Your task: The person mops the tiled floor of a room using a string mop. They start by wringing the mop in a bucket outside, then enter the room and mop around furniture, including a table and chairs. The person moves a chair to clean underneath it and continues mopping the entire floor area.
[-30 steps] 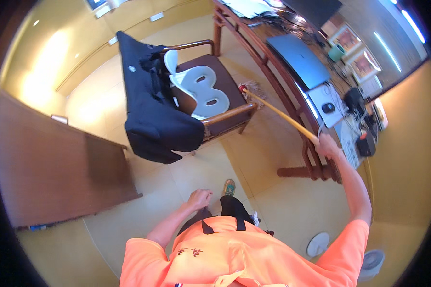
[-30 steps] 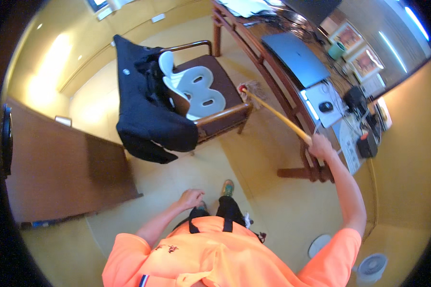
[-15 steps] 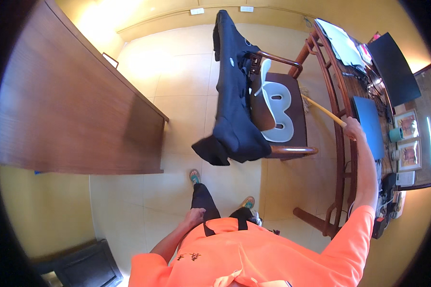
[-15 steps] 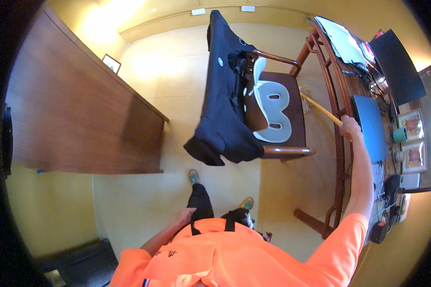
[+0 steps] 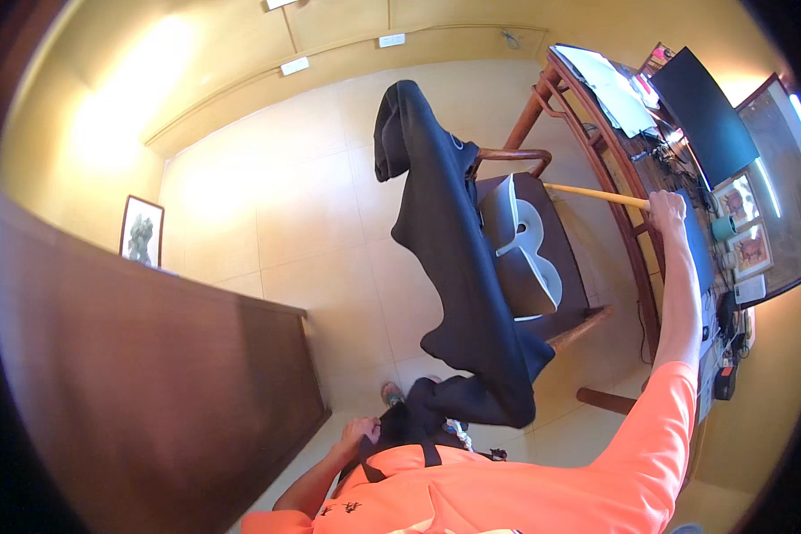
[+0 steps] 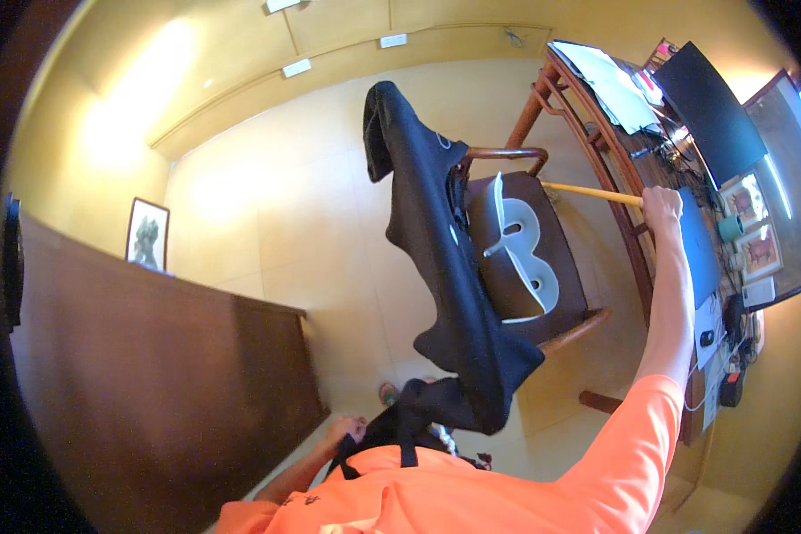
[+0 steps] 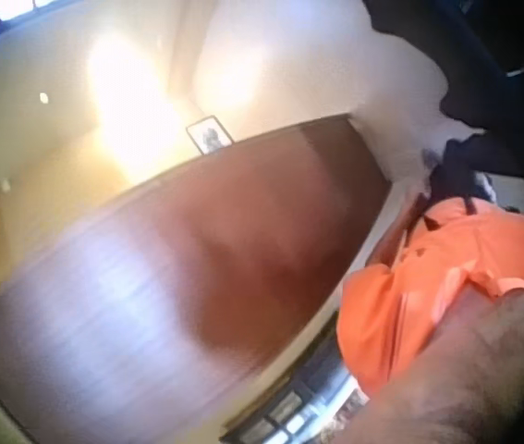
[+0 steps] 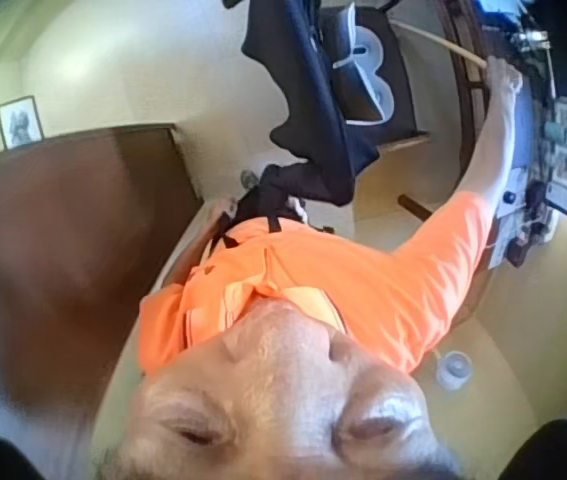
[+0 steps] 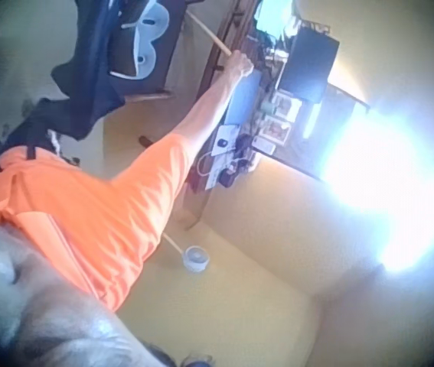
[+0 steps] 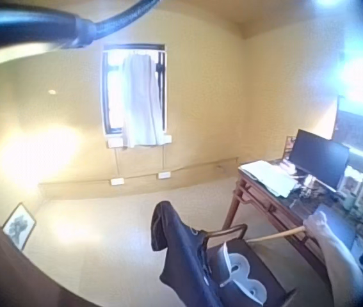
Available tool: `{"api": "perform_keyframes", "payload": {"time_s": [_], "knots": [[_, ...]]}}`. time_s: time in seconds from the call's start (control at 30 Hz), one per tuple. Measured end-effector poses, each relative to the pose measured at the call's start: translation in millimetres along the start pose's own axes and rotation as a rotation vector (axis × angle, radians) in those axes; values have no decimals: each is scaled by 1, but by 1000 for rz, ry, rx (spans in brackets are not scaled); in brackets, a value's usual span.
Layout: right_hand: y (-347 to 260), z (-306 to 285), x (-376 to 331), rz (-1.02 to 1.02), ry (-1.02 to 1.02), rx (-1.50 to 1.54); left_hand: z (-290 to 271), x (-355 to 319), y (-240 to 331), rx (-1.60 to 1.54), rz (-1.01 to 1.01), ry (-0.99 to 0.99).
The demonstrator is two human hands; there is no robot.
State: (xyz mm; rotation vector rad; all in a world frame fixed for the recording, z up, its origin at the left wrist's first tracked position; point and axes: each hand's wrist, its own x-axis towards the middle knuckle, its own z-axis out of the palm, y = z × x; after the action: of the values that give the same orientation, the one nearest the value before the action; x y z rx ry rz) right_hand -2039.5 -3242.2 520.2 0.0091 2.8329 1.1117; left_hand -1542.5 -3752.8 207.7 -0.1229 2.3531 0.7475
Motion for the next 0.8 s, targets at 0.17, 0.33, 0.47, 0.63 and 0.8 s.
{"api": "perform_keyframes", "payload": {"time_s": [0.17, 0.33, 0.47, 0.63, 0.8], "knots": [[-15, -40, 43, -16, 72, -13, -41, 74, -39, 43, 122, -188], [-8, -64, 111, 14, 97, 17, -135, 184, -40, 149, 166, -146], [-27, -97, 157, 41, 49, 38, -226, 257, -43, 159, 207, -61], [-39, -150, 213, 30, -42, -17, -343, 338, -26, 195, 340, -40], [-82, -213, 270, 5, -130, -73, -438, 432, -52, 312, 285, -179]]}}
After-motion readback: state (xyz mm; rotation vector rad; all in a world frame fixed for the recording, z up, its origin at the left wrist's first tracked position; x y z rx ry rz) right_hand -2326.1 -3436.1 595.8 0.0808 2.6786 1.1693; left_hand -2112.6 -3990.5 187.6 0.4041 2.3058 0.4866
